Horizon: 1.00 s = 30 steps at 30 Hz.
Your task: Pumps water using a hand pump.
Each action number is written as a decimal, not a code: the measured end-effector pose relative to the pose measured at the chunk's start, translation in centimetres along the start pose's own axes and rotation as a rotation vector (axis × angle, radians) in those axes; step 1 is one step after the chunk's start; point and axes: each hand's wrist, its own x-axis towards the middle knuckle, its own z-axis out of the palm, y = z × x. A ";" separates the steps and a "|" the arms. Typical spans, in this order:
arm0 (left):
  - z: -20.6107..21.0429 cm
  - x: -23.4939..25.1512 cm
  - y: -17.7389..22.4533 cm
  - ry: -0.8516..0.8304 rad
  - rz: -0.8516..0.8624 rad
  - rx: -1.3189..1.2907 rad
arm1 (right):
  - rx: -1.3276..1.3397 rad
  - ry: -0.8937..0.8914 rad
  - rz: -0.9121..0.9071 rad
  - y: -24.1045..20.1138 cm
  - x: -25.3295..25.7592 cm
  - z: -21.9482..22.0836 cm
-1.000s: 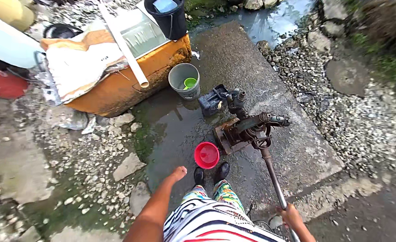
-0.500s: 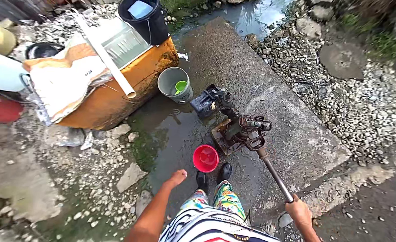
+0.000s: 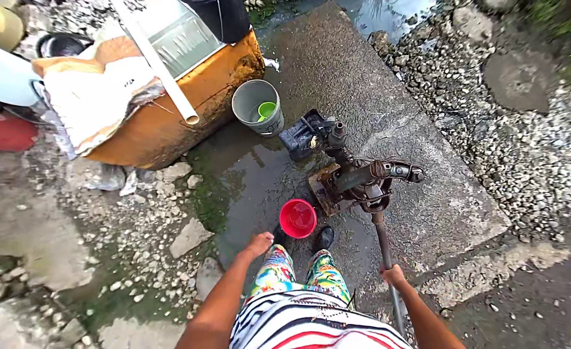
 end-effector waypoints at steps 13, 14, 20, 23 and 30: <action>-10.9 5.2 -7.1 -0.106 -0.007 0.121 | -0.444 0.379 0.237 -6.3 -29.3 -8.5; -12.5 5.3 -6.8 -0.083 0.002 0.121 | -0.463 0.386 0.243 -7.3 -29.9 -8.9; -16.3 7.0 -5.9 0.051 -0.019 -0.007 | -0.296 0.325 0.339 -4.3 -22.4 -6.2; -14.0 7.3 -5.5 0.038 -0.048 -0.048 | -0.271 0.402 0.278 -1.3 -16.7 -5.5; -5.8 5.3 -3.8 -0.088 -0.095 0.085 | -0.305 0.378 -0.026 1.8 -5.7 -7.9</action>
